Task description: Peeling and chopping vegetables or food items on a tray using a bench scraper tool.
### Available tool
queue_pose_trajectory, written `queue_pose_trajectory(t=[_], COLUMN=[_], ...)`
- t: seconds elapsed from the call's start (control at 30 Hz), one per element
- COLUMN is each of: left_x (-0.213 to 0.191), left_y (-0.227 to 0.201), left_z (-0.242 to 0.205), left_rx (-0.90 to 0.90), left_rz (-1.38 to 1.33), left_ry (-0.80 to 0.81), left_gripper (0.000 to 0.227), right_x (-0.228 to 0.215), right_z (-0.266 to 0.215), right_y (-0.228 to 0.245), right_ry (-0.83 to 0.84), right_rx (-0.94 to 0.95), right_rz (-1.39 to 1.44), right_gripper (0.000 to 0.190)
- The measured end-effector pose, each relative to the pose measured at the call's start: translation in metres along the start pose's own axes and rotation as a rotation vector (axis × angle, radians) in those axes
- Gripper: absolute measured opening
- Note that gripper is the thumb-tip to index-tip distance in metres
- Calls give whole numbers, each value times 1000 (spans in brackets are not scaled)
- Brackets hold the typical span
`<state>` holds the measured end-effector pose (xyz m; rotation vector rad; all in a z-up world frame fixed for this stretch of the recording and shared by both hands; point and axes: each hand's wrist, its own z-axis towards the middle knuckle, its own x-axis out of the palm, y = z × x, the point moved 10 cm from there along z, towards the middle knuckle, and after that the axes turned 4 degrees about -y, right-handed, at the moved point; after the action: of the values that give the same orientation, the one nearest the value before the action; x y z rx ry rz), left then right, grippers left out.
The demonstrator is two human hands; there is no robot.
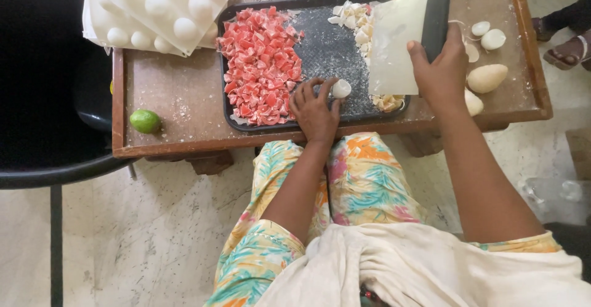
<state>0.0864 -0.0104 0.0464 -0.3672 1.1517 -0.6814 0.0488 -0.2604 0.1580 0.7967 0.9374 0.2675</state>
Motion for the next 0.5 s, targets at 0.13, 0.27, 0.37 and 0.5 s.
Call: queue_pose_trajectory(t=[0.13, 0.27, 0.37, 0.5], left_x=[-4, 2, -1, 1], left_y=[-1, -10, -11, -4], left_z=[-2, 3, 12, 15], left_rx=[12, 116, 96, 87], left_rz=[14, 73, 104, 148], left_ry=[24, 33, 69, 70], left_gripper=[47, 51, 53, 49], right_x=[12, 8, 3, -16], right_z=[-23, -49, -63, -86], right_y=[-5, -23, -51, -54], right_ry=[-109, -212, -309, -416], right_rx=[38, 354, 504, 727], right_rz=[77, 345, 495, 306], right_gripper=[41, 42, 45, 49])
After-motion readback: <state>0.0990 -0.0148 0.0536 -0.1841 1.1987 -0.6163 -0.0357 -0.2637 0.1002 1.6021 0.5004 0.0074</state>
